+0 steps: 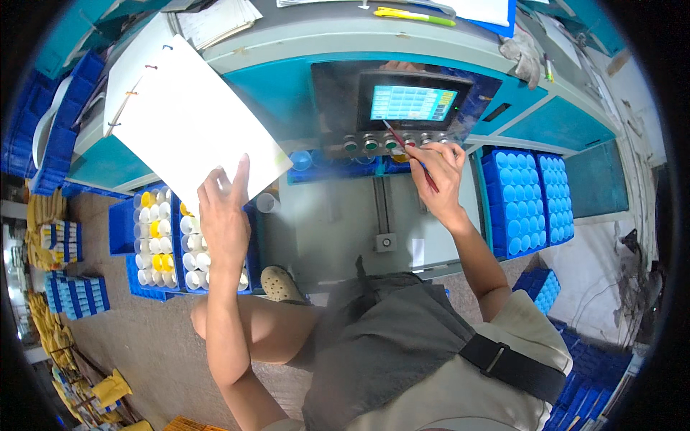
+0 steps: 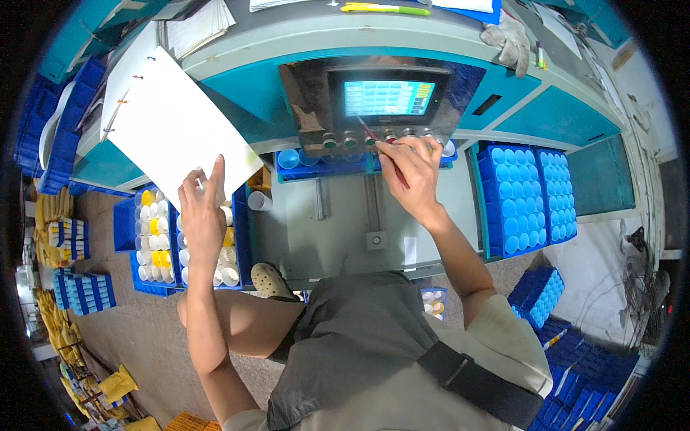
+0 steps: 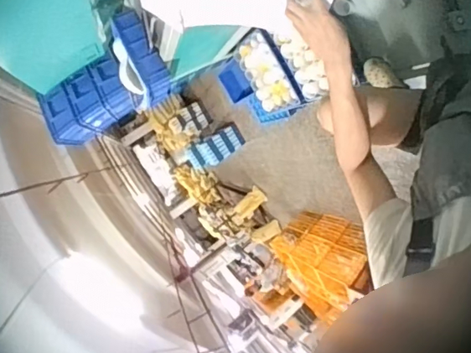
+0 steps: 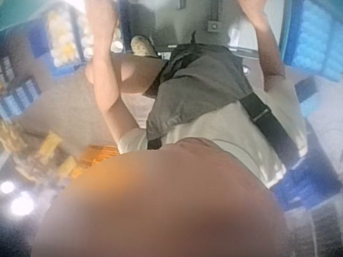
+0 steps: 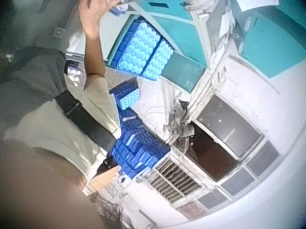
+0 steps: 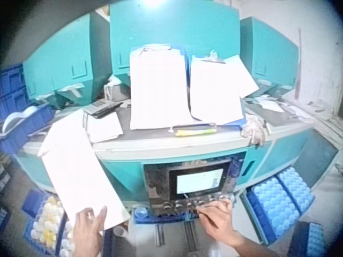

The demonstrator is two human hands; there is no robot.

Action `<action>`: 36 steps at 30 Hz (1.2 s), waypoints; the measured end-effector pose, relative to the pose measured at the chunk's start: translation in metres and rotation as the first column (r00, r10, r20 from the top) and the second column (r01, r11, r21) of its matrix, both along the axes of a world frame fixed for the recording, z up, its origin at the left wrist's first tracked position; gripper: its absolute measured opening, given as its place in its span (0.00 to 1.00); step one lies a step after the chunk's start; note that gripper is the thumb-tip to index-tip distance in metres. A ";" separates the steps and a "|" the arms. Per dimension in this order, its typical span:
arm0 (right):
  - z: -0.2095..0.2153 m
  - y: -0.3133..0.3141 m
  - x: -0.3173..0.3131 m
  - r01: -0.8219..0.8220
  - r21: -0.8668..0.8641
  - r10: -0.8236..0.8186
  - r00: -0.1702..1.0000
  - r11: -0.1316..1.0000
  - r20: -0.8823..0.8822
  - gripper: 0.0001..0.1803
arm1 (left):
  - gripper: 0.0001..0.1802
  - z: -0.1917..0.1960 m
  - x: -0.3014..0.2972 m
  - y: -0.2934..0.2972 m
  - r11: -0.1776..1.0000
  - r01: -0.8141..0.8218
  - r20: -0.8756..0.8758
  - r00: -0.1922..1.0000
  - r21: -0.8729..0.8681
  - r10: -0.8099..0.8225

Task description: The person operates a machine's touchscreen using a pen, then writes on a clipboard. They then pick up small white containers with yellow lids from blue trays and place them into a larger blue crate.

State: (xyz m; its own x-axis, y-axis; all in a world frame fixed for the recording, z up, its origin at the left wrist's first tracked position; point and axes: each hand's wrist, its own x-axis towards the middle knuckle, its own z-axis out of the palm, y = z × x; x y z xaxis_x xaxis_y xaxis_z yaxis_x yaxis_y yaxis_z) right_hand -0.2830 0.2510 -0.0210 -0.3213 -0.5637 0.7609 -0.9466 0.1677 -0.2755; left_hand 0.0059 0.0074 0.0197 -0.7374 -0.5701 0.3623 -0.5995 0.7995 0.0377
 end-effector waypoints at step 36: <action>-0.006 0.022 -0.020 0.184 -0.032 -0.185 0.982 0.982 -0.039 0.08 | 0.52 -0.008 -0.003 0.000 0.996 -0.037 0.044 0.998 -0.077 0.041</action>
State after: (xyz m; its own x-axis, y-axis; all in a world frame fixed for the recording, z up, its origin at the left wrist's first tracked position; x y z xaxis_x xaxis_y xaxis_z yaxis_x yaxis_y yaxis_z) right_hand -0.3028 0.2731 -0.0266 -0.3854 -0.4761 0.7904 -0.9109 0.3332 -0.2435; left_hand 0.0028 0.0071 0.0114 -0.7319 -0.5709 0.3719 -0.6300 0.7749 -0.0503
